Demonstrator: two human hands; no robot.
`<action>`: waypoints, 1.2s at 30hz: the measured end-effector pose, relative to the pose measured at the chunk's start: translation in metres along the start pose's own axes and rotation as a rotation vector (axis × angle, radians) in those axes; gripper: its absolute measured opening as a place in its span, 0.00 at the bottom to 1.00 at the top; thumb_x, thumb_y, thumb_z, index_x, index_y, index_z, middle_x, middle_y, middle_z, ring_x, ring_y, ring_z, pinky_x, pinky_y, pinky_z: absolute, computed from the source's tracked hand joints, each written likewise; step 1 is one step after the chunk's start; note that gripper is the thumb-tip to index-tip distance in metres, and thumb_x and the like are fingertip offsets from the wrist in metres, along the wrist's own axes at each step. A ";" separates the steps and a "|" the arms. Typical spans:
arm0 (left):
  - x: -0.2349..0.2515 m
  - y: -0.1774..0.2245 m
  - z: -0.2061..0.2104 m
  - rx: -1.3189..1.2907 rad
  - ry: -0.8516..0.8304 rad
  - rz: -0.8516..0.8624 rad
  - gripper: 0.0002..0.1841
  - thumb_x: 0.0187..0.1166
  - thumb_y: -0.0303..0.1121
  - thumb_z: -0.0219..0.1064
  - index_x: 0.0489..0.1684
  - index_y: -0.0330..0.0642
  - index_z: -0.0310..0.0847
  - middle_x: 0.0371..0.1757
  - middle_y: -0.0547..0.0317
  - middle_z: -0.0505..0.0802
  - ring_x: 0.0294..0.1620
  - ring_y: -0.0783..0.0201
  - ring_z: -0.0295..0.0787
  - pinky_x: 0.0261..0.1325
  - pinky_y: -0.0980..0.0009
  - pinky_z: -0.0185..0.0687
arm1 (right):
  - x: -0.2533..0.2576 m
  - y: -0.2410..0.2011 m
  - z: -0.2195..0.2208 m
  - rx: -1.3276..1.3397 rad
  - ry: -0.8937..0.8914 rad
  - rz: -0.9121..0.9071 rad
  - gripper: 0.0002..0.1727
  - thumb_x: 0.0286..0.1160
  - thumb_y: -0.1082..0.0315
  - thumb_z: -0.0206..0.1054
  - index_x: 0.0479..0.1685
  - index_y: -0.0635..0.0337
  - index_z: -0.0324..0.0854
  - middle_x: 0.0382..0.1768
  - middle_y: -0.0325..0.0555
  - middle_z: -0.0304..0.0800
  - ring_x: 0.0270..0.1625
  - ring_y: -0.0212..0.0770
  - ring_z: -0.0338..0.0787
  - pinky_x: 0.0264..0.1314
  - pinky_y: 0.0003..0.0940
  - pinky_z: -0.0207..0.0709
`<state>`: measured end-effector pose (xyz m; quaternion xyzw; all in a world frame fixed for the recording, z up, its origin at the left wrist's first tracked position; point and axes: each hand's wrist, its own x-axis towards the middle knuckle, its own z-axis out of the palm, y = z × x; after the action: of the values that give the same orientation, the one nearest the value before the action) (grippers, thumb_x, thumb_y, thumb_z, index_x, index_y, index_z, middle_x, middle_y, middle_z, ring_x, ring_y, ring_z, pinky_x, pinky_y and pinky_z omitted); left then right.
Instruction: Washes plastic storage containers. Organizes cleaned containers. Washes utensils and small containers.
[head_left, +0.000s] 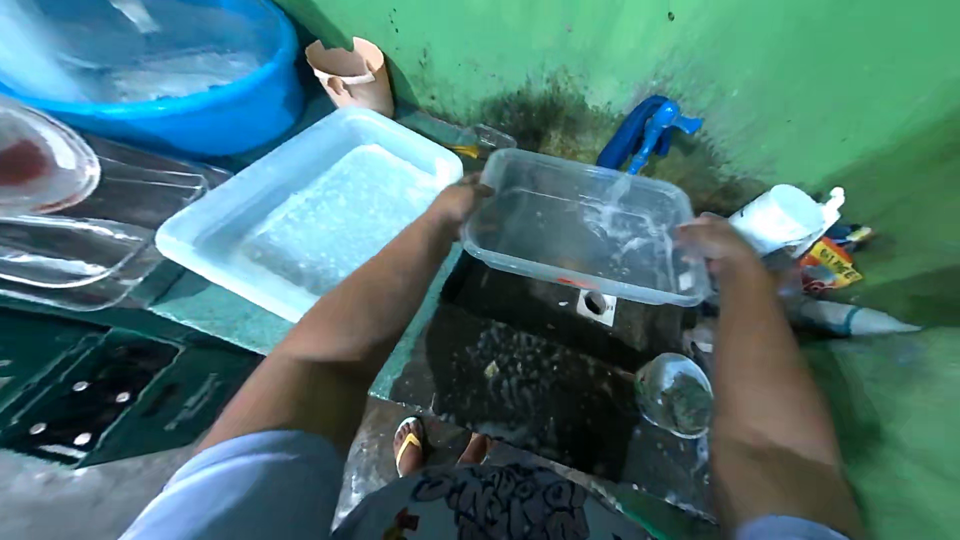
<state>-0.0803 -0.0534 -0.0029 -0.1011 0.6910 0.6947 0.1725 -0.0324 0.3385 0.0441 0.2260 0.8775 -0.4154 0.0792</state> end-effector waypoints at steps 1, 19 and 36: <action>0.010 -0.015 0.008 -0.018 -0.034 0.004 0.25 0.93 0.42 0.52 0.88 0.52 0.62 0.72 0.45 0.84 0.61 0.51 0.88 0.59 0.52 0.87 | -0.006 -0.007 -0.016 -0.079 0.051 -0.018 0.22 0.89 0.62 0.59 0.72 0.68 0.73 0.54 0.60 0.85 0.42 0.46 0.84 0.48 0.47 0.80; 0.020 0.029 0.023 0.073 -0.306 0.076 0.21 0.95 0.46 0.45 0.73 0.46 0.73 0.48 0.59 0.90 0.42 0.68 0.88 0.47 0.68 0.88 | -0.022 0.050 0.012 0.056 0.233 0.069 0.24 0.93 0.60 0.53 0.78 0.66 0.69 0.64 0.60 0.88 0.50 0.51 0.91 0.51 0.51 0.84; -0.010 0.079 -0.020 0.178 0.121 0.130 0.29 0.91 0.56 0.47 0.79 0.46 0.73 0.67 0.51 0.88 0.63 0.56 0.86 0.64 0.52 0.80 | 0.003 0.051 0.157 0.442 0.079 0.069 0.24 0.90 0.58 0.60 0.73 0.67 0.75 0.62 0.64 0.86 0.60 0.54 0.88 0.65 0.53 0.82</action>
<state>-0.1025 -0.0730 0.0736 -0.0818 0.7642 0.6329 0.0934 -0.0193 0.2475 -0.0933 0.2841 0.7593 -0.5855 0.0076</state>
